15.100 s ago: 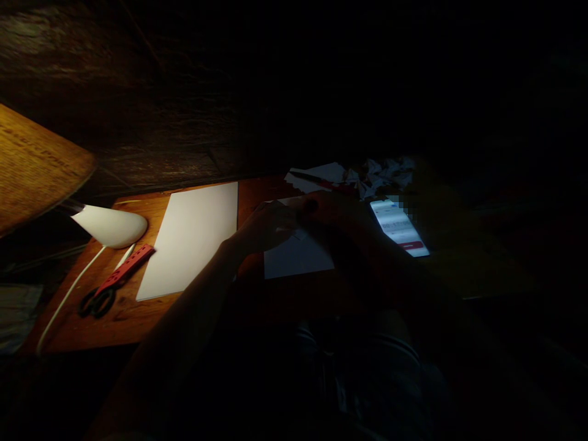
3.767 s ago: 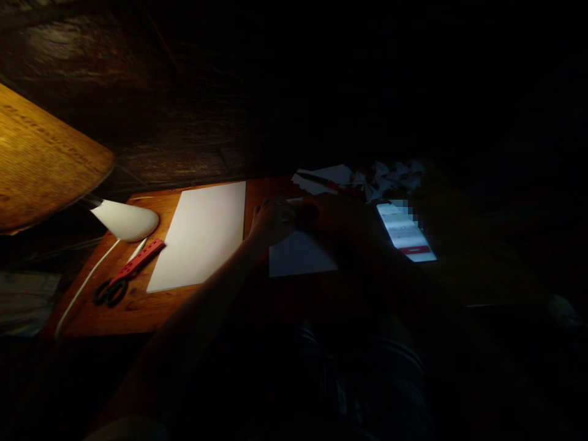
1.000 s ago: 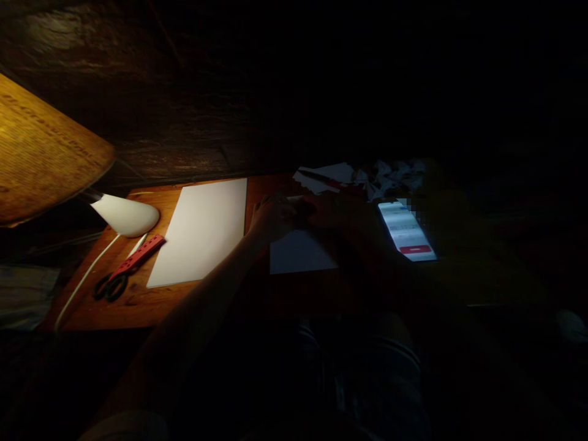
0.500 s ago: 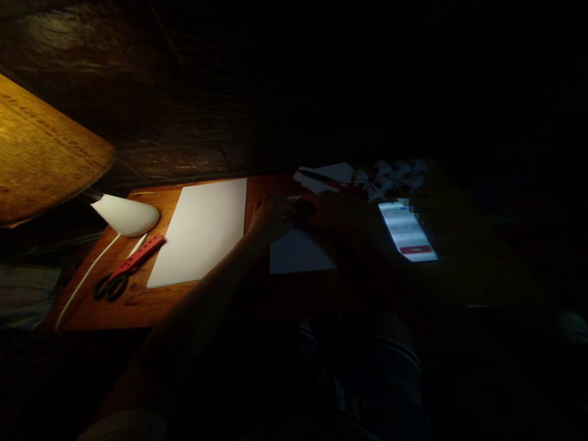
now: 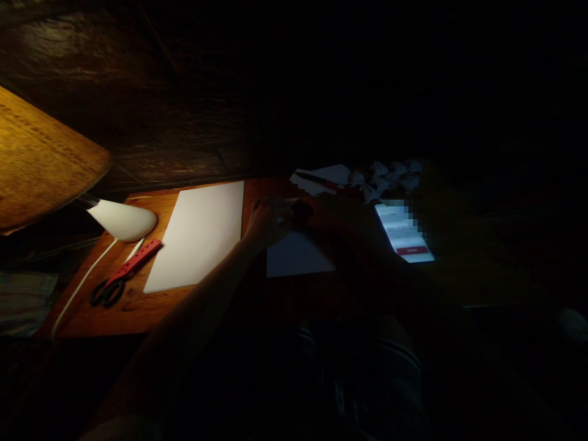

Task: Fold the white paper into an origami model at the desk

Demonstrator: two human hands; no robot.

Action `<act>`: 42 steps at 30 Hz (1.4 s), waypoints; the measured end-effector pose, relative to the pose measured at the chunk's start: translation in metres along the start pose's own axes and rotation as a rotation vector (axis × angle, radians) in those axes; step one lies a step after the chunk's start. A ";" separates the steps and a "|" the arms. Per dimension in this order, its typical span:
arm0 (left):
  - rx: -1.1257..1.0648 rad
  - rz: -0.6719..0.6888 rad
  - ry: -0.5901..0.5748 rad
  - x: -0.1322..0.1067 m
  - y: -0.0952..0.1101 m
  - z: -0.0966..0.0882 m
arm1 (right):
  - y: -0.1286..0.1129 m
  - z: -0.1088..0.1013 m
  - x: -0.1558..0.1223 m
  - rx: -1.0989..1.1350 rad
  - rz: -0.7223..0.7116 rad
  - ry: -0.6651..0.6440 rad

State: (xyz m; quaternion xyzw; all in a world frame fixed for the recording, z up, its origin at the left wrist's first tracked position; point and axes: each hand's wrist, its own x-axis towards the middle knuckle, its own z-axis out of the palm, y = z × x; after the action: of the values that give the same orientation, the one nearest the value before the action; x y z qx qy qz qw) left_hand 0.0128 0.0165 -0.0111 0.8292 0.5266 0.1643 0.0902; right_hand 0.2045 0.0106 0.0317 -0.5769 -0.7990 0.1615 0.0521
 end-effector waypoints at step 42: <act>-0.744 0.182 0.328 0.007 -0.024 0.026 | 0.028 0.033 0.018 0.303 -0.339 0.342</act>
State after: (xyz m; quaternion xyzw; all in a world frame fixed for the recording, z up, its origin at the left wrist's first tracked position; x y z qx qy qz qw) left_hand 0.0043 0.0339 -0.0415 0.7461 0.3633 0.4805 0.2837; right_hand 0.2150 0.0284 -0.0101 -0.4394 -0.8304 0.1684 0.2983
